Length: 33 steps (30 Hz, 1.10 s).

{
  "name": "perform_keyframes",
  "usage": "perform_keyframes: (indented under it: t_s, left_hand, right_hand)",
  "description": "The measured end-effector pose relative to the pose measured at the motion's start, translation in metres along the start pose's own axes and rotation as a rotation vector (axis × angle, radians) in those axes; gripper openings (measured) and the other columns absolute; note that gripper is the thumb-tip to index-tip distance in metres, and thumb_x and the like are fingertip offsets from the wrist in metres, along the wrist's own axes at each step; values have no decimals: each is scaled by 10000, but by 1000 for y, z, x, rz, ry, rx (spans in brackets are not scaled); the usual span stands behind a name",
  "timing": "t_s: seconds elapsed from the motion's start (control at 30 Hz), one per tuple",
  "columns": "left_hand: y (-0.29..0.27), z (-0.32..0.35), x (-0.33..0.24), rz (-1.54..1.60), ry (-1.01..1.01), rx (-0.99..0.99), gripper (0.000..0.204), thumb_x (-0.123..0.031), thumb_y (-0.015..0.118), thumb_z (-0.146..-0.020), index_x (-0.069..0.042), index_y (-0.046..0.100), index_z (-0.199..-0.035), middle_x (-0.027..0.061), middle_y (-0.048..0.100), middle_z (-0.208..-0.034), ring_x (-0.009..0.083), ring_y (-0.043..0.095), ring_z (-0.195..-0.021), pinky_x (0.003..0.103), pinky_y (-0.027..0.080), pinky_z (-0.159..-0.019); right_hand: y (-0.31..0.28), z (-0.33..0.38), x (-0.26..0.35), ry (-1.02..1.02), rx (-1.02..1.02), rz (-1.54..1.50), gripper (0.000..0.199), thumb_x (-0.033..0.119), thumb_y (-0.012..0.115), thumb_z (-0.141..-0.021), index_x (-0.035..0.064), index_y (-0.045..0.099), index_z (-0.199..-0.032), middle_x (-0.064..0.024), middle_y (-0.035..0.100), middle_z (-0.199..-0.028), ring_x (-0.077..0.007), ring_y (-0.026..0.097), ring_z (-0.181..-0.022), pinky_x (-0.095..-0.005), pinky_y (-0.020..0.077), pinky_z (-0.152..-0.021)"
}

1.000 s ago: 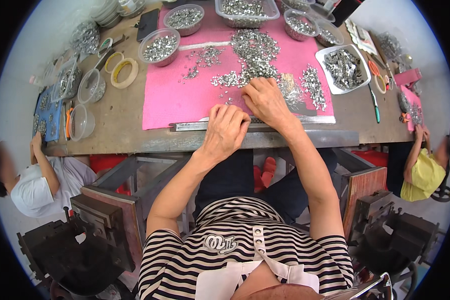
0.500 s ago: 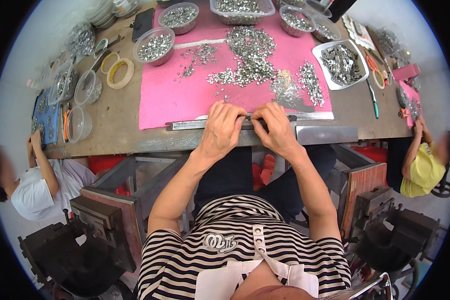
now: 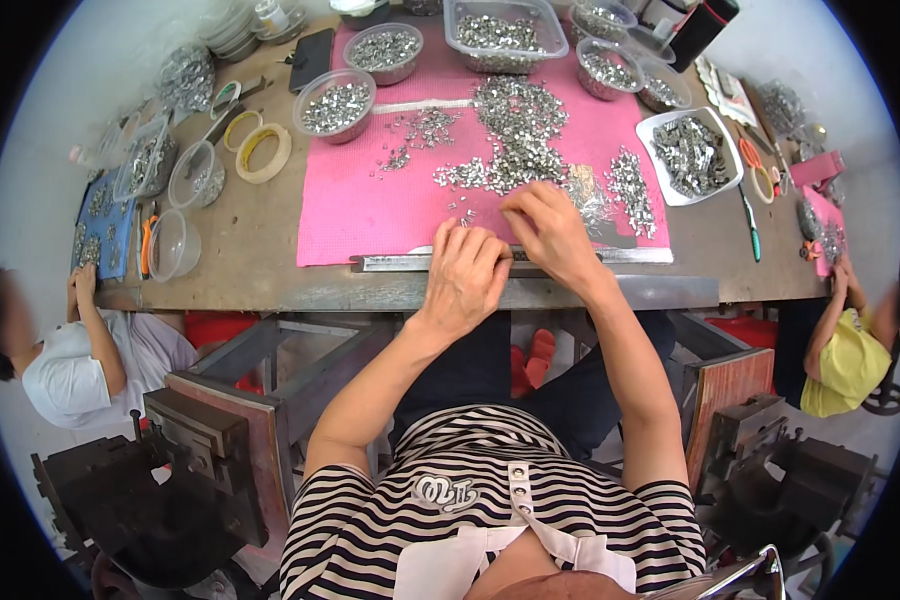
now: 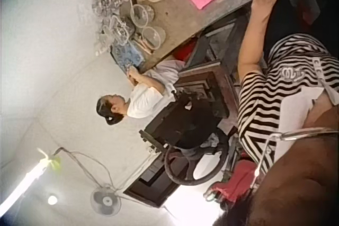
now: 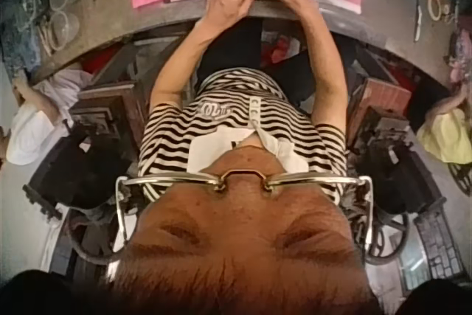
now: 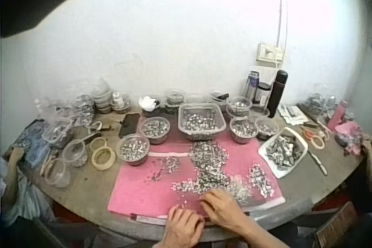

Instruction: The person sits at a workbench and repeatedly picks up small silver metal components, places them into a metal jig, and presses them using a manual lever-operated press. The person then removes the processed components and places them into a pile on a pink mat. Two other workers are visible in the background performing similar tasks.

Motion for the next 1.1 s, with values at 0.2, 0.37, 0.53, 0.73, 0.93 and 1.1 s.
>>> perform_keyframes:
  t_s: [0.2,0.37,0.53,0.73,0.93,1.1]
  left_hand:
    - [-14,1,9,-14,-87,-64,120,-102,748,-880,-79,667,-965,64,652,-911,285,617,-888,572,342,-1116]
    - [-38,-18,63,-187,-164,-84,97,-131,741,-903,-102,704,-988,31,678,-907,248,631,-883,541,347,-1074]
    - [-30,-35,90,-244,-84,-28,97,-135,741,-906,-123,736,-1002,23,650,-883,232,616,-889,520,333,-1073]
    - [-24,-42,95,-237,-36,34,76,-142,756,-891,-122,724,-957,14,628,-859,225,604,-872,540,326,-1072]
    - [-25,-43,73,-161,12,74,73,-132,749,-874,-112,688,-909,7,634,-857,226,609,-865,556,323,-1081]
    - [-13,-24,9,4,96,116,109,-129,758,-838,-108,670,-899,27,624,-855,234,623,-878,558,351,-1073]
  right_hand:
    - [44,-37,-6,-61,117,59,76,89,708,-890,48,732,-950,-111,639,-918,-320,631,-904,-442,475,-820]
    - [60,-39,-10,-87,141,164,75,108,695,-891,42,687,-926,-117,622,-906,-318,621,-933,-443,446,-826]
    - [38,-31,-1,-89,114,88,84,106,691,-904,35,648,-918,-114,610,-874,-309,616,-888,-428,429,-796]
    - [-20,15,7,115,153,-51,110,35,729,-870,32,629,-915,-78,601,-873,-258,604,-845,-389,416,-773]
    - [-27,43,16,47,83,21,139,17,743,-846,42,628,-919,-80,609,-899,-268,599,-849,-389,423,-788]
    - [-20,49,21,-26,35,120,171,10,752,-815,45,615,-910,-82,604,-910,-274,589,-867,-398,425,-777]
Point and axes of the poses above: each hand's wrist, its own z-axis away from the middle knuckle, its own y-axis out of the palm, x = y × z, the point moved 5 cm from there along -z, towards the middle knuckle
